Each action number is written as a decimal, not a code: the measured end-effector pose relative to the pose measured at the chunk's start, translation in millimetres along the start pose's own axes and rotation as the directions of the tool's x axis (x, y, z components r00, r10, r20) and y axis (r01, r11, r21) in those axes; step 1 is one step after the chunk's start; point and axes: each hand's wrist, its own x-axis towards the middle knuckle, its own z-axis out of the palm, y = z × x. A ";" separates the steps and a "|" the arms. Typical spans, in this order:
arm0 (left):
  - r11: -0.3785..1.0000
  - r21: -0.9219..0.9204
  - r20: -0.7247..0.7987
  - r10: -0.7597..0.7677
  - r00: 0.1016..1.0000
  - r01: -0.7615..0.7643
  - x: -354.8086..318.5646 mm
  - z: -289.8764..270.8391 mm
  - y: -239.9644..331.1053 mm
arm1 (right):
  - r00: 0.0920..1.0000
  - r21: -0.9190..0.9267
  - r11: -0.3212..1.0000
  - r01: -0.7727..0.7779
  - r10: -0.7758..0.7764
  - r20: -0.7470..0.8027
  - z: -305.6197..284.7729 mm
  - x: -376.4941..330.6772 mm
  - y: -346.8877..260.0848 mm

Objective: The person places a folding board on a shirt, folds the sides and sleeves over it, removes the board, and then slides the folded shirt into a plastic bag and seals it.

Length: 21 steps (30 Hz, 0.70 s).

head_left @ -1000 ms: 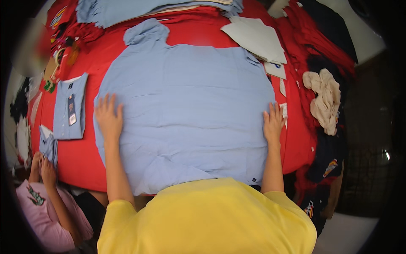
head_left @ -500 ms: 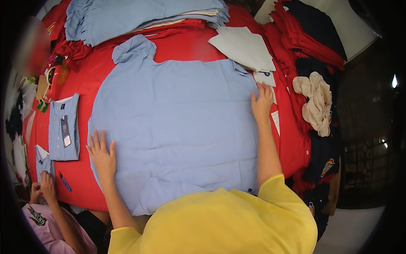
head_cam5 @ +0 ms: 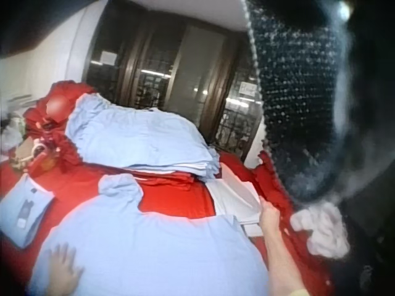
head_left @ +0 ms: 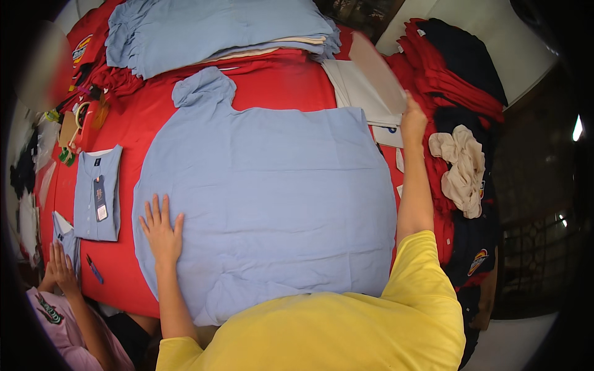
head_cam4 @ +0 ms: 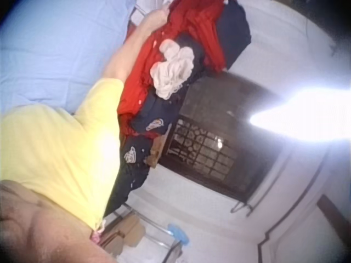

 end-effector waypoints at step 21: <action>1.000 -0.002 0.017 -0.010 1.000 0.010 -0.7 -0.9 0.8 | 0.887 -0.074 0.996 0.040 -0.001 0.462 106.7 11.0 -123.0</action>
